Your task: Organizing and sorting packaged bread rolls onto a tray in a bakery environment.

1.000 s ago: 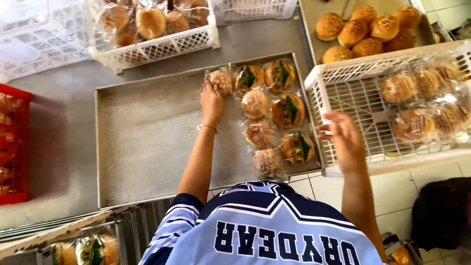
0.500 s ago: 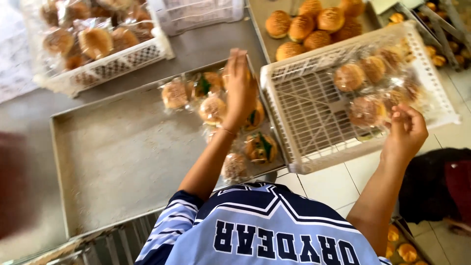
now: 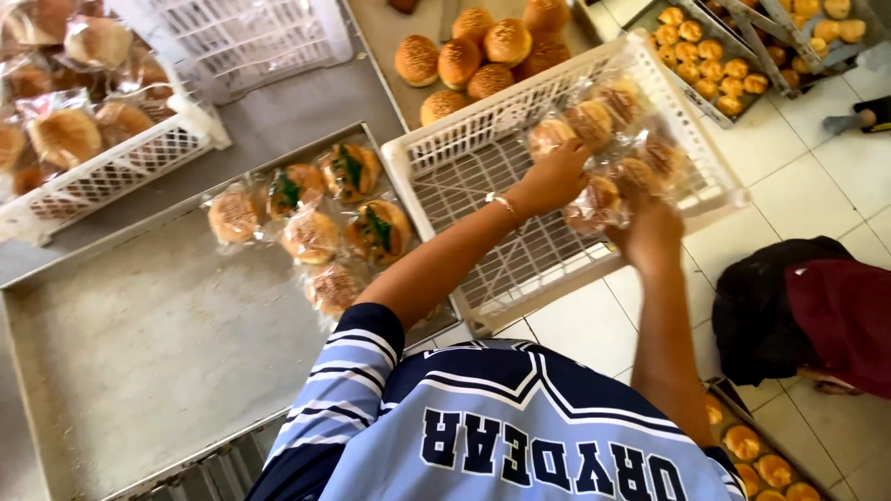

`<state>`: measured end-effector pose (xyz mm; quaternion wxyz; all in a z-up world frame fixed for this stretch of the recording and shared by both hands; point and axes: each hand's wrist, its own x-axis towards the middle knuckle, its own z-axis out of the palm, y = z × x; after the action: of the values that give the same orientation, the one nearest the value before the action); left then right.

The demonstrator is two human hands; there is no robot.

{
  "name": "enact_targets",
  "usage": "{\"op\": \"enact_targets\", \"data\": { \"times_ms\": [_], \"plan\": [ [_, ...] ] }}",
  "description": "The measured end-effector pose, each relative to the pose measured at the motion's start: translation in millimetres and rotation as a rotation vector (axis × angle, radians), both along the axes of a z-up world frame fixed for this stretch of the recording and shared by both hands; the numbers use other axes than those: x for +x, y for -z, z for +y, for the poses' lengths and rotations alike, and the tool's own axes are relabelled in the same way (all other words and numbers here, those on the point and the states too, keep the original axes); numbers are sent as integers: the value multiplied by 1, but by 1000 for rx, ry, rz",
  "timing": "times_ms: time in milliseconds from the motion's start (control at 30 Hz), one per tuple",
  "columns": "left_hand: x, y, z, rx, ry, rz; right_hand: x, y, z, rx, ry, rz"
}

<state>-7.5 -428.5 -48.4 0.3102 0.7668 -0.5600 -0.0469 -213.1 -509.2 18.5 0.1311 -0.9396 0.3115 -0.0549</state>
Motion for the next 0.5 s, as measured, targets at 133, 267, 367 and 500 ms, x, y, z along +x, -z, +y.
{"op": "enact_targets", "data": {
  "times_ms": [133, 267, 367, 500],
  "plan": [
    [2, 11, -14, 65, 36, -98, 3, 30, -13, -58, 28, 167],
    [-1, -37, -2, 131, 54, -70, 12, -61, 32, 96, 100, 301],
    [-1, -43, 3, 41, 46, 82, 7, 2, 1, 40, 95, 287],
    [11, -18, -4, -79, 77, 90, 2, 10, 0, 4, 75, 221]
  ]
}}
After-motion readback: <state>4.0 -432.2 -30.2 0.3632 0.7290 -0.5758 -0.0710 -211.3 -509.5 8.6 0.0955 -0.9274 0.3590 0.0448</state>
